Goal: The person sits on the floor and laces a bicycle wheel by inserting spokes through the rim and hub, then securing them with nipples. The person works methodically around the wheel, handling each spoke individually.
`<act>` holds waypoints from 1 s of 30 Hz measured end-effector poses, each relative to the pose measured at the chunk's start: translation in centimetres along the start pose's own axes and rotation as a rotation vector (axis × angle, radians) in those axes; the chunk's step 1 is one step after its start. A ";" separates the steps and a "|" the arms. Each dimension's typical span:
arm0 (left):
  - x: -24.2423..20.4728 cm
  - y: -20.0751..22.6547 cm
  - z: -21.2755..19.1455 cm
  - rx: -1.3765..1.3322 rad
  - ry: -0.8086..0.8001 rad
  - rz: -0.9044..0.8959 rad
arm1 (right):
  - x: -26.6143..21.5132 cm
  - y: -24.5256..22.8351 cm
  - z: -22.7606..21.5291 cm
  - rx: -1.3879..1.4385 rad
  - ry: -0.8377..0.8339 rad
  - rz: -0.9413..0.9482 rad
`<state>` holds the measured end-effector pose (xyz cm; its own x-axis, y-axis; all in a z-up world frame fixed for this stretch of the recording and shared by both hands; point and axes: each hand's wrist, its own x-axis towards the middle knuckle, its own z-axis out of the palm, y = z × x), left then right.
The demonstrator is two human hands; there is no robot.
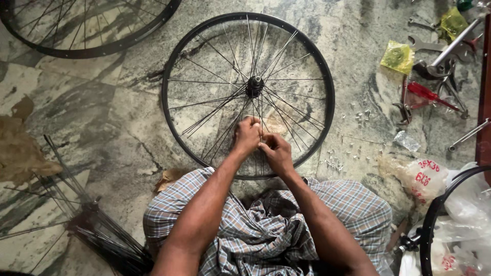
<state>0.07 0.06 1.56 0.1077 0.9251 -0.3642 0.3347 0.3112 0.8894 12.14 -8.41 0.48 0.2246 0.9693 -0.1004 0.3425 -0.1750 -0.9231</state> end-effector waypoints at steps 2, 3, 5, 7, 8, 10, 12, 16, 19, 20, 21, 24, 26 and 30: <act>-0.5 0.6 0.0 0.032 0.003 -0.048 | -0.2 0.1 -0.1 0.134 -0.006 -0.124; -0.7 0.7 0.0 0.050 0.004 -0.071 | -0.4 0.3 -0.1 0.202 -0.007 -0.186; -0.4 0.5 0.1 0.299 0.075 0.144 | -0.3 0.7 -0.2 0.242 -0.037 -0.094; 0.2 -0.4 0.6 0.349 0.061 0.198 | -0.1 1.4 -0.5 0.364 -0.105 0.124; 0.5 -1.1 1.0 0.275 0.008 0.141 | -0.2 1.9 -0.6 0.466 -0.157 0.301; 0.9 -2.5 1.6 0.258 -0.048 0.127 | -0.6 2.5 -0.9 0.473 -0.208 0.407; 1.6 -3.2 1.5 0.371 -0.044 0.223 | -0.7 2.5 -1.3 0.283 -0.203 0.259; -0.5 -4.4 1.1 0.583 -0.183 0.134 | -3.7 2.5 -3.3 -0.248 -0.012 -0.135; -4.1 -4.7 1.2 0.761 -0.365 0.001 | -5.2 2.5 -4.2 -0.316 0.072 0.006; -5.1 -4.8 1.1 0.816 -0.401 -0.001 | -5.3 2.6 -4.4 -0.324 0.100 0.024; -5.9 -4.8 1.2 0.872 -0.437 -0.003 | -5.3 2.8 -4.5 -0.332 0.129 0.042; -6.6 -4.8 0.9 0.843 -0.443 0.017 | -6.0 4.0 -4.4 -0.507 0.118 0.100; -6.9 -4.9 1.1 0.900 -0.521 0.040 | -6.9 5.2 -4.3 -0.375 0.236 -0.016; -7.6 -4.0 0.7 0.991 -0.611 0.159 | -7.0 5.9 -4.4 -0.301 0.371 -0.029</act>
<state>-1.45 -8.32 0.60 0.5550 0.5962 -0.5802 0.8302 -0.3533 0.4311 16.58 -16.96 -2.69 0.5027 0.8569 0.1140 0.5905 -0.2440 -0.7693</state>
